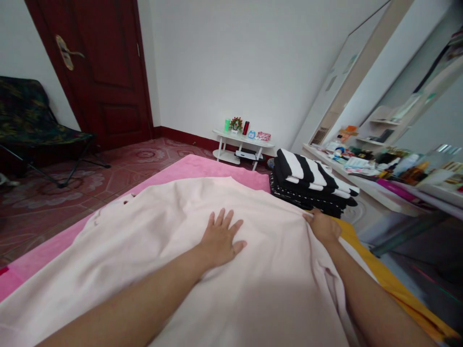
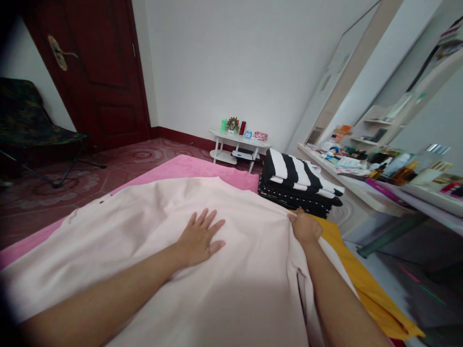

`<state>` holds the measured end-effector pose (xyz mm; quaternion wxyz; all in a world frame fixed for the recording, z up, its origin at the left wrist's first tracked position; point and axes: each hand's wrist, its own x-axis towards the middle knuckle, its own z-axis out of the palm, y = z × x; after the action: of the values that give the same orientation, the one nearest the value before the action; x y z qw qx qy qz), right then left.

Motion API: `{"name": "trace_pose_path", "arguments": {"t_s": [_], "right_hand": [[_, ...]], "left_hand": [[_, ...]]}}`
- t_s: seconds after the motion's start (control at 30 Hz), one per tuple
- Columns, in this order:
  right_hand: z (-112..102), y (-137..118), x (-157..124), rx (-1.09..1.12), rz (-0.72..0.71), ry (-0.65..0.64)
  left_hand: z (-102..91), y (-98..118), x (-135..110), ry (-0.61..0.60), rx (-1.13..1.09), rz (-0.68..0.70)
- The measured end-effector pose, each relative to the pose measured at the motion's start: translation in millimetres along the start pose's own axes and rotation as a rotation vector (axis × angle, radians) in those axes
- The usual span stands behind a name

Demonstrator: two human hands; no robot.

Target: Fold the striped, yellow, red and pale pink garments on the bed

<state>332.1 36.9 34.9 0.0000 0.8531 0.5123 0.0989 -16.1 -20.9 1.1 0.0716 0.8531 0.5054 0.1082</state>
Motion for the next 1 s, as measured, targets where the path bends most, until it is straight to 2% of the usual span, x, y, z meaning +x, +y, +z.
{"name": "trace_pose_path", "arguments": {"t_s": [0.07, 0.17, 0.23, 0.33, 0.4, 0.43, 0.47, 0.57, 0.63, 0.7, 0.77, 0.83, 0.9, 0.93, 1.0], "right_hand": [[-3, -6, 1, -0.059, -0.014, -0.06], [-28, -21, 2, -0.132, -0.035, -0.139], [-50, -40, -8, -0.143, -0.09, -0.098], [-70, -79, -47, -0.021, -0.344, 0.07], [-66, -104, -83, 0.155, -0.517, 0.187], [-58, -114, -100, 0.229, -0.558, 0.211], [-48, -122, -115, 0.274, -0.573, 0.19], [-14, -131, -143, 0.257, -0.533, -0.003], [0, -131, -147, 0.221, -0.511, -0.066], [5, -129, -146, 0.212, -0.513, -0.056], [5, -128, -145, 0.222, -0.514, -0.035], [4, -127, -145, 0.236, -0.508, -0.016], [3, -127, -145, 0.249, -0.508, -0.002], [4, -127, -146, 0.253, -0.507, 0.005], [4, -128, -146, 0.257, -0.502, 0.008]], "left_hand": [[4.2, -2, -1, 0.0, 0.006, 0.004], [2.5, -1, -1, -0.002, 0.015, 0.006], [1.0, -1, -1, 0.0, 0.014, 0.009], [1.0, -1, -2, 0.009, -0.003, 0.012], [1.2, -2, -4, 0.013, -0.023, 0.015], [0.9, -3, -5, 0.017, -0.035, 0.017], [0.1, -3, -6, 0.025, -0.055, 0.024], [-5.5, -4, -12, 0.07, -0.126, 0.05], [-12.2, -5, -16, 0.093, -0.158, 0.071], [-22.5, -10, -19, 0.089, -0.182, 0.096], [-38.1, -25, -19, 0.084, -0.214, 0.106], [-59.7, -52, -16, 0.126, -0.231, 0.058], [-85.3, -91, -11, 0.228, -0.221, -0.061], [-98.2, -113, -9, 0.299, -0.233, -0.204], [-120.7, -157, -6, 0.348, -0.226, -0.372]]}}
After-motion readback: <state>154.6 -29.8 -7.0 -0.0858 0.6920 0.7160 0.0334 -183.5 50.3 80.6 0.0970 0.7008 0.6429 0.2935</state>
